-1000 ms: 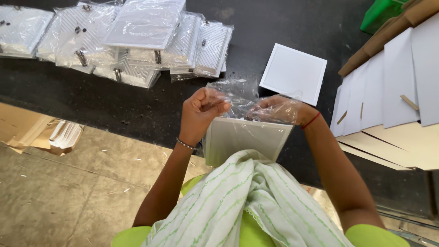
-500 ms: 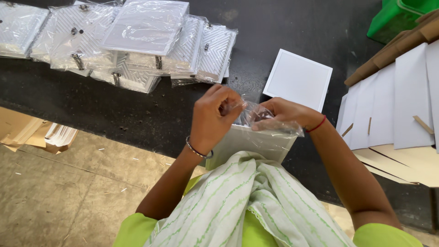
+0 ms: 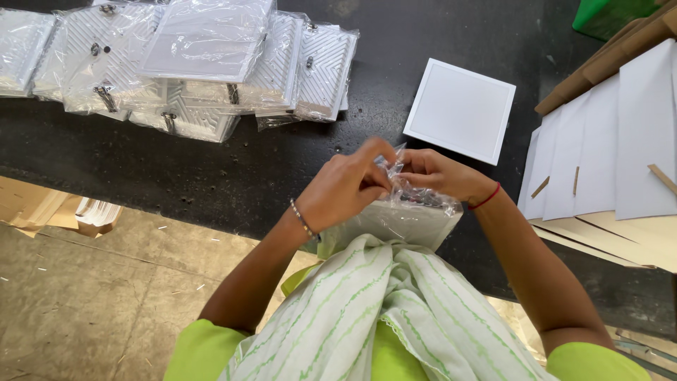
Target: The person wraps square LED panel lights in clear plastic film, folding the film around each panel and tucking the edges underneath. They then place each wrapped panel into a white cardboard box, fold the box flaps closed, and stack the finished boxes on the workbench.
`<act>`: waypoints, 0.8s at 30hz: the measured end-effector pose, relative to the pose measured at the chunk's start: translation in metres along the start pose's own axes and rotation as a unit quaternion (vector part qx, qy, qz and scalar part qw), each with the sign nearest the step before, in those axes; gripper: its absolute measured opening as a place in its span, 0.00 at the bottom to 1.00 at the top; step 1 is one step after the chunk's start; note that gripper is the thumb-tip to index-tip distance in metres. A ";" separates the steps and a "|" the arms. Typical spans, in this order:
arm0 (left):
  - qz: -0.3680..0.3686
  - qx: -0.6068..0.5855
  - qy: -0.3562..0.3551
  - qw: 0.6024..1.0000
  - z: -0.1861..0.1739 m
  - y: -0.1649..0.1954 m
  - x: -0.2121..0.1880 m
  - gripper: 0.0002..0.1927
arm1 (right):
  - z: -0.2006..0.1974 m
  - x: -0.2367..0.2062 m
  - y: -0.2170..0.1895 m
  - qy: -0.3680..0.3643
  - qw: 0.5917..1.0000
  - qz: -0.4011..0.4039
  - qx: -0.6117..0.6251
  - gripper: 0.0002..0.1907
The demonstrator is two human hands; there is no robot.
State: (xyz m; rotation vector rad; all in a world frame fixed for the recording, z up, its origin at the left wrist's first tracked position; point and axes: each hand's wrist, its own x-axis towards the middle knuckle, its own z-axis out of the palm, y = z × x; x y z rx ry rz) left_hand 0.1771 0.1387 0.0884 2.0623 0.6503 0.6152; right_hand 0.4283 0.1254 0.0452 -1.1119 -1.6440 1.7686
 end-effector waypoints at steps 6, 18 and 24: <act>-0.046 0.072 0.060 0.995 0.001 -0.001 0.011 0.30 | 0.010 -0.006 -0.009 0.020 0.999 0.024 0.013 0.15; 0.145 0.162 0.005 0.976 0.009 0.010 -0.015 0.07 | -0.001 -0.002 -0.001 -0.012 0.998 -0.013 0.063 0.15; 0.092 0.269 -0.059 0.957 0.006 0.024 -0.009 0.19 | -0.002 0.001 -0.005 0.020 1.000 0.020 -0.002 0.17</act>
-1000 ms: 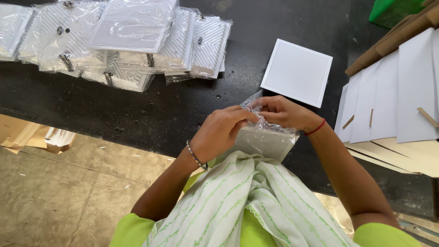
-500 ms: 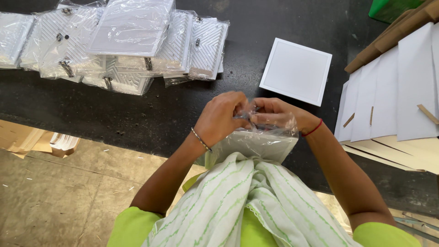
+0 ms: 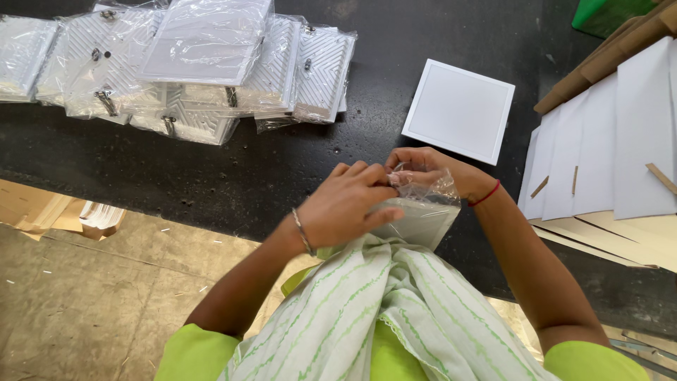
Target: The person wraps square LED panel lights in clear plastic film, folding the film around each panel and tucking the edges underneath. They then place each wrapped panel into a white cardboard box, fold the box flaps closed, and stack the finished boxes on the workbench.
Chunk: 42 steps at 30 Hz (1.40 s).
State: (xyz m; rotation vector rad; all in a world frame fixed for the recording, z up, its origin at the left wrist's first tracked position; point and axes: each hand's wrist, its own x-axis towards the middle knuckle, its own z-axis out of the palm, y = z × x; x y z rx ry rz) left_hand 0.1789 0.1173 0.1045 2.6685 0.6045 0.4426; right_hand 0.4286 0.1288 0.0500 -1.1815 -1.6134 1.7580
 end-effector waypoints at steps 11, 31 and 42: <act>0.190 -0.088 0.137 0.968 0.001 0.008 0.055 0.13 | -0.023 0.000 0.055 0.068 0.981 -0.112 0.140 0.25; -0.031 -0.064 0.106 0.992 0.017 -0.008 -0.014 0.16 | 0.005 -0.002 -0.024 -0.005 0.983 -0.038 -0.180 0.16; -0.060 0.019 0.350 0.934 -0.011 -0.022 -0.053 0.26 | 0.011 -0.008 -0.025 0.051 0.993 0.018 -0.107 0.18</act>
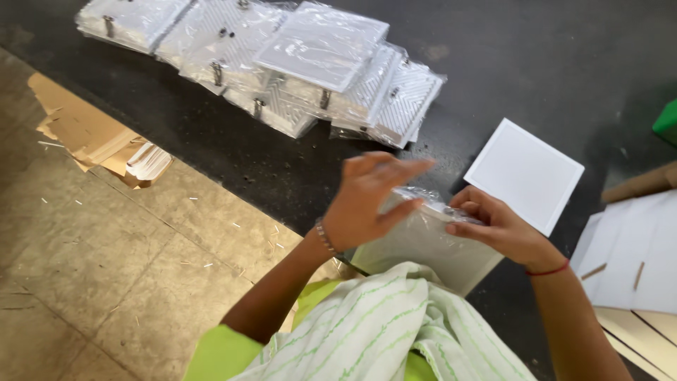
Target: The person wraps square LED panel lights in clear plastic film, folding the film around each panel and tucking the edges underneath. They then place each wrapped panel into a white cardboard box, fold the box flaps closed, and stack the finished boxes on the workbench.
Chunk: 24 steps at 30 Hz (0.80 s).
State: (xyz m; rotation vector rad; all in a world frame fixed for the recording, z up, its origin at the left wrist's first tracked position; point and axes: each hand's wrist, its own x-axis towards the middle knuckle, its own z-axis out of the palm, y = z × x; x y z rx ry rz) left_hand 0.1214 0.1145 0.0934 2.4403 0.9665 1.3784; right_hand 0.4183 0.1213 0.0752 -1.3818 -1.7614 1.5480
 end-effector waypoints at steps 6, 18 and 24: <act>-0.167 0.010 0.147 0.975 -0.071 -0.026 -0.043 0.18 | -0.015 -0.002 -0.087 0.187 0.944 -0.271 -0.014 0.17; -0.273 0.067 0.137 0.950 -0.122 -0.037 -0.129 0.14 | 0.059 0.298 -0.120 0.358 0.562 -0.507 -0.547 0.11; -0.355 0.061 0.117 0.925 -0.136 -0.046 -0.150 0.12 | 0.085 0.316 -0.109 0.316 0.638 -0.468 -0.523 0.11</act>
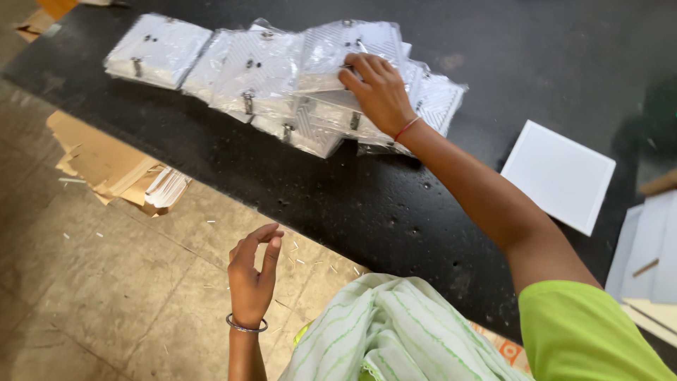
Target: The person wraps square LED panel lights in clear plastic film, folding the film around each panel and tucking the edges underneath. They then place each wrapped panel into a white cardboard box, fold the box flaps closed, and stack the finished boxes on the workbench.
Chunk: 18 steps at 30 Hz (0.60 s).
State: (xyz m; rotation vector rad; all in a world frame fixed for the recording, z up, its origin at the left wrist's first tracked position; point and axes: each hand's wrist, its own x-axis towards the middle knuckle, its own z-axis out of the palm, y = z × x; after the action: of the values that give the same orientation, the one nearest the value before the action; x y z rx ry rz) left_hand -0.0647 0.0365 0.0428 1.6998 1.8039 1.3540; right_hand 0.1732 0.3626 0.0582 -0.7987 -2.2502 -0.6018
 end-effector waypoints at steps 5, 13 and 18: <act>0.037 -0.007 -0.079 0.996 0.020 -0.005 0.012 0.11 | -0.059 -0.012 -0.045 -0.080 0.991 0.059 0.090 0.22; 0.198 -0.041 -0.321 0.925 0.113 0.020 0.014 0.09 | -0.179 -0.139 -0.136 -0.134 0.957 0.153 0.206 0.15; 0.255 0.017 -0.558 0.789 0.168 0.061 -0.009 0.16 | -0.259 -0.263 -0.173 -0.253 0.849 0.408 0.221 0.07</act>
State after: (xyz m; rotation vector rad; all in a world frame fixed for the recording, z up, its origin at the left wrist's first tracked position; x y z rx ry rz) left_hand 0.1017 0.0881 0.0032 2.3283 0.6896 0.1859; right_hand 0.3233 -0.0138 0.0106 -1.6428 -2.0437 0.5727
